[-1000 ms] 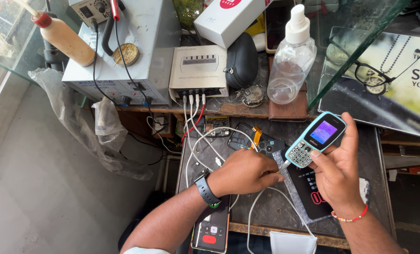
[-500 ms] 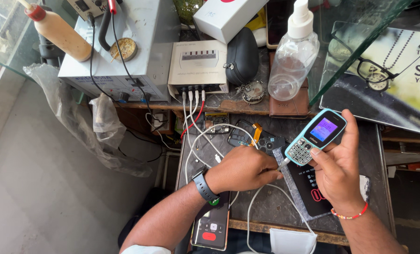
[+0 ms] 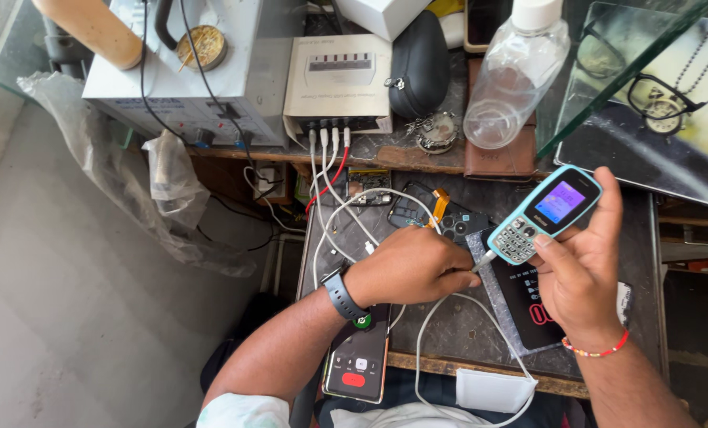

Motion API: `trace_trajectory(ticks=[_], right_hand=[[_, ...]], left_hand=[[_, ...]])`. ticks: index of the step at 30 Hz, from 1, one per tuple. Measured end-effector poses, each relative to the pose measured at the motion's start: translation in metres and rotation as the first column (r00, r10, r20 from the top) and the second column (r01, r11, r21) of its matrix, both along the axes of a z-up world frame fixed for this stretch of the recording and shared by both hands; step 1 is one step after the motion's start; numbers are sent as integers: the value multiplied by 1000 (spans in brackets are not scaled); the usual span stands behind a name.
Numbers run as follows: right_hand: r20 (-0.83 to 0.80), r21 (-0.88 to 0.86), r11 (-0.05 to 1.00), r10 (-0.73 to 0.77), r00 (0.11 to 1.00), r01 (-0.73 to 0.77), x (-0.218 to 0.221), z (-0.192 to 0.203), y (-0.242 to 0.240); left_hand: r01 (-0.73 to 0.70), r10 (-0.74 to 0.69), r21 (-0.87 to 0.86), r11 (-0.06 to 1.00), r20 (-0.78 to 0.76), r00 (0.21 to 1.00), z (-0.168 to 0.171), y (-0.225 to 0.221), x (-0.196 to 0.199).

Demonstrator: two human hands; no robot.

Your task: The person disassembles a smartphone, removing the back cover and battery, and then inspects the internal components. They subsequently handle a light blue feature phone, connecting it to a charging cable and testing its functionality by pressing buttons and observing the screen.

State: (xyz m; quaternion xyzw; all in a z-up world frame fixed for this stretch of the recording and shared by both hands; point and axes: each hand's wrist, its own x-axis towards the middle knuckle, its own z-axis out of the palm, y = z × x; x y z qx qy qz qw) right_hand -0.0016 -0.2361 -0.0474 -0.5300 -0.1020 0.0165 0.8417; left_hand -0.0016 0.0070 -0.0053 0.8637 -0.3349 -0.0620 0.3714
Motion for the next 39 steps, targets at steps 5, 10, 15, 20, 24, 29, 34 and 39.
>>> trace_trajectory(ticks=[5, 10, 15, 20, 24, 29, 34, 39], right_hand=[[0, 5, 1000, -1, 1000, 1, 1, 0, 0], [4, 8, 1000, 8, 1000, -8, 1, -1, -1], [3, 7, 1000, 4, 1000, -4, 1, 0, -1], [-5, 54, 999, -7, 1000, 8, 1, 1, 2], [-20, 29, 999, -23, 1000, 24, 4, 0, 1], [-9, -53, 997, -49, 999, 48, -1, 0, 9], [13, -69, 996, -56, 998, 57, -4, -3, 18], [40, -144, 984, -101, 994, 105, -6, -6, 18]], left_hand=[[10, -11, 16, 1000, 11, 1000, 0, 0, 1], [12, -12, 9, 1000, -1, 1000, 1, -1, 0], [16, -16, 6, 1000, 4, 1000, 1, 0, 1], [26, -25, -29, 999, 23, 999, 1, 1, 0], [-9, 10, -54, 999, 19, 1000, 4, -4, 1], [-194, 187, -200, 960, -54, 981, 3, -16, -1], [-338, 319, -238, 910, -116, 941, -12, -22, -5], [-293, 329, -262, 919, 103, 939, -17, -26, -7]])
